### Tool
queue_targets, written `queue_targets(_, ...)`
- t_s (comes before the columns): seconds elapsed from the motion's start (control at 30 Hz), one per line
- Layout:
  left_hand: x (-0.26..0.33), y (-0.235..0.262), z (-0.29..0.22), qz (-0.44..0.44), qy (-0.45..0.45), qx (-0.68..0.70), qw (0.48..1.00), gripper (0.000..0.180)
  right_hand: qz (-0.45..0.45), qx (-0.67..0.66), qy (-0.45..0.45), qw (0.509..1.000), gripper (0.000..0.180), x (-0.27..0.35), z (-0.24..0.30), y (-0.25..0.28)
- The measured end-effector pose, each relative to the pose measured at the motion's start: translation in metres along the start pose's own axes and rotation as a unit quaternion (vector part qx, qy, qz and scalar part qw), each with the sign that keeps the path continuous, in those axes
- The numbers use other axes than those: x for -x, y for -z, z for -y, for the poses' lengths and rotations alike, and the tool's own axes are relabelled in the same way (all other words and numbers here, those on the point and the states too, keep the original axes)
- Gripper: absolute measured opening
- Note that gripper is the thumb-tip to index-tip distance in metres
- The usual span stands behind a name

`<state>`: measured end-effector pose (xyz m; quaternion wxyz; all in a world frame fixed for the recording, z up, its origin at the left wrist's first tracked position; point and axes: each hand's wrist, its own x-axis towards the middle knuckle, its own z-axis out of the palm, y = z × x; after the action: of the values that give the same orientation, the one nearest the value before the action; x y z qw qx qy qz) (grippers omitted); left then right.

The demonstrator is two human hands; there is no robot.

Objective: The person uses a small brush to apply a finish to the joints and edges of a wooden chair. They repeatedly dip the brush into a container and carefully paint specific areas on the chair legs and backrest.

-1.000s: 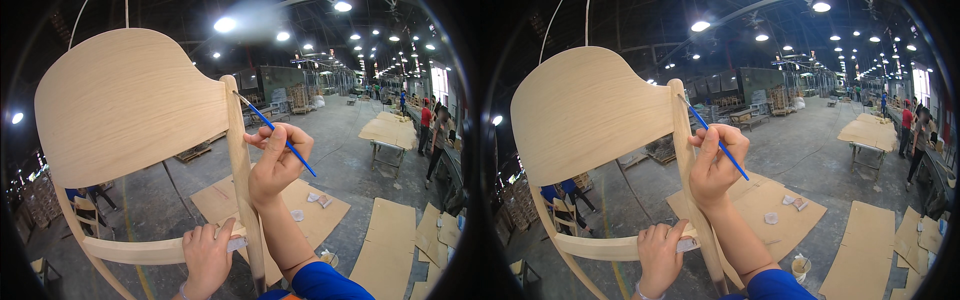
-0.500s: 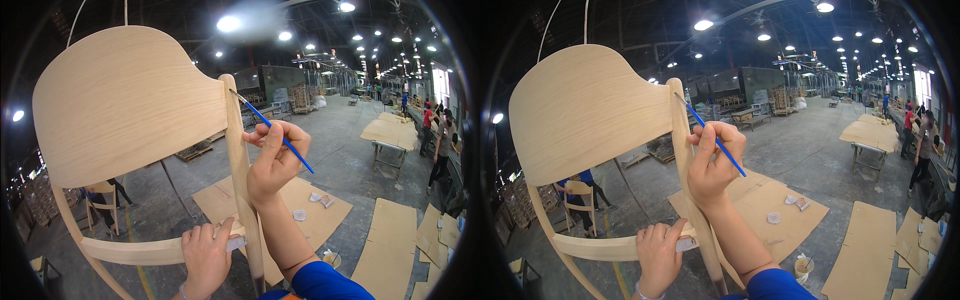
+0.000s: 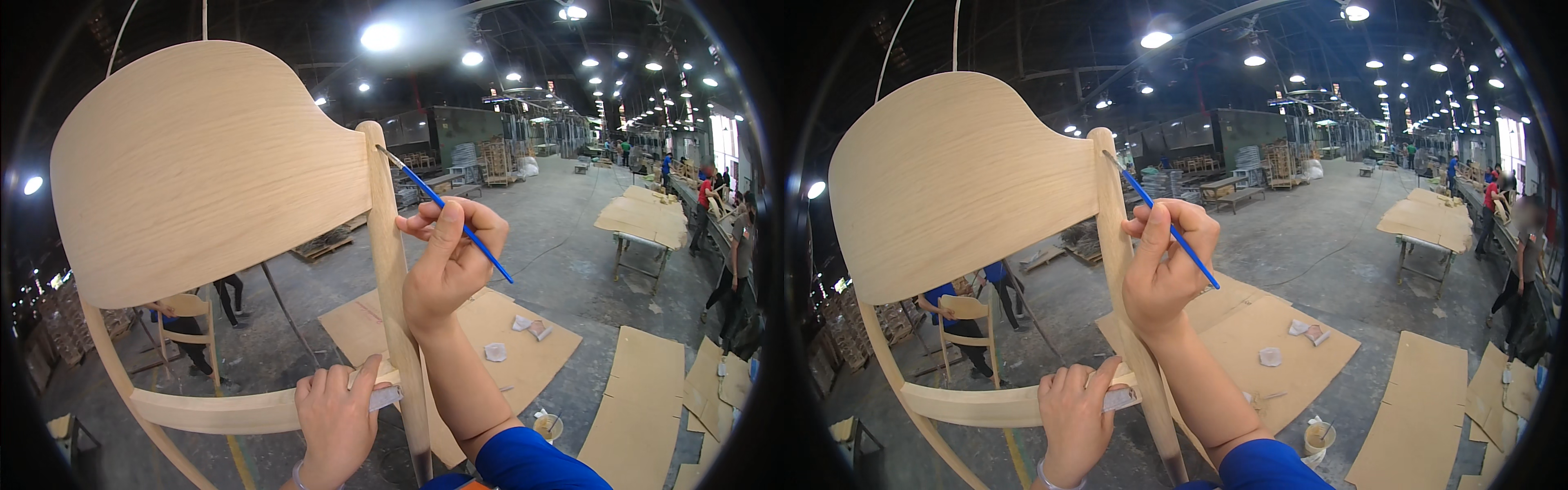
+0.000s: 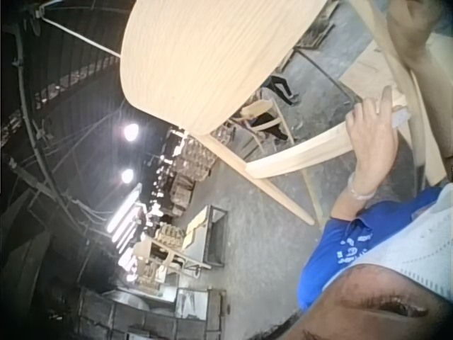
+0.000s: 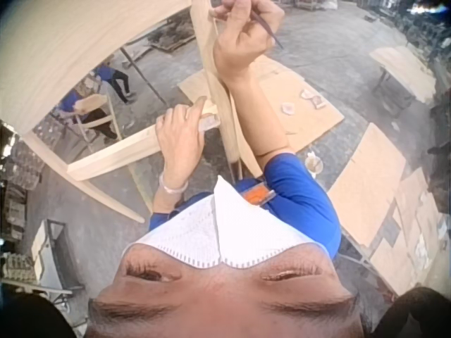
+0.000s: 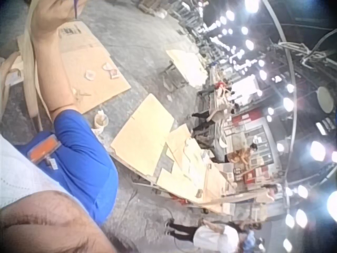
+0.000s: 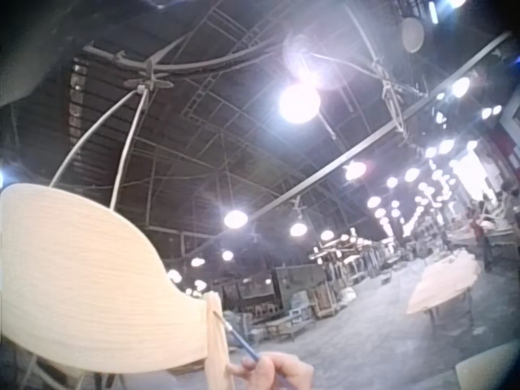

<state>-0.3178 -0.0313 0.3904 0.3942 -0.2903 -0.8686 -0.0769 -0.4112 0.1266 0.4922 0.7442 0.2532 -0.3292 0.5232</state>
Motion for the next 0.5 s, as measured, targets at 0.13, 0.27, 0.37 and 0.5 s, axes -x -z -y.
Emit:
queue_targets(0.13, 0.000, 0.003, 0.005, -0.002, 0.005, -0.002, 1.000, 0.042, 0.004, -0.004, 0.000, 1.000, 0.015, 0.005, -0.001, -0.004)
queue_targets(0.27, 0.000, 0.009, 0.009, -0.007, 0.010, -0.001, 1.000, 0.045, 0.003, -0.007, -0.004, 1.000, 0.015, 0.009, -0.003, -0.012)
queue_targets(0.37, 0.003, 0.012, 0.008, -0.014, 0.001, -0.001, 1.000, 0.043, -0.015, -0.023, -0.016, 1.000, 0.013, 0.013, 0.003, -0.013)
queue_targets(0.5, 0.005, 0.004, 0.013, -0.022, 0.011, -0.004, 1.000, 0.039, -0.030, -0.021, -0.059, 0.998, 0.011, 0.017, 0.019, 0.011)
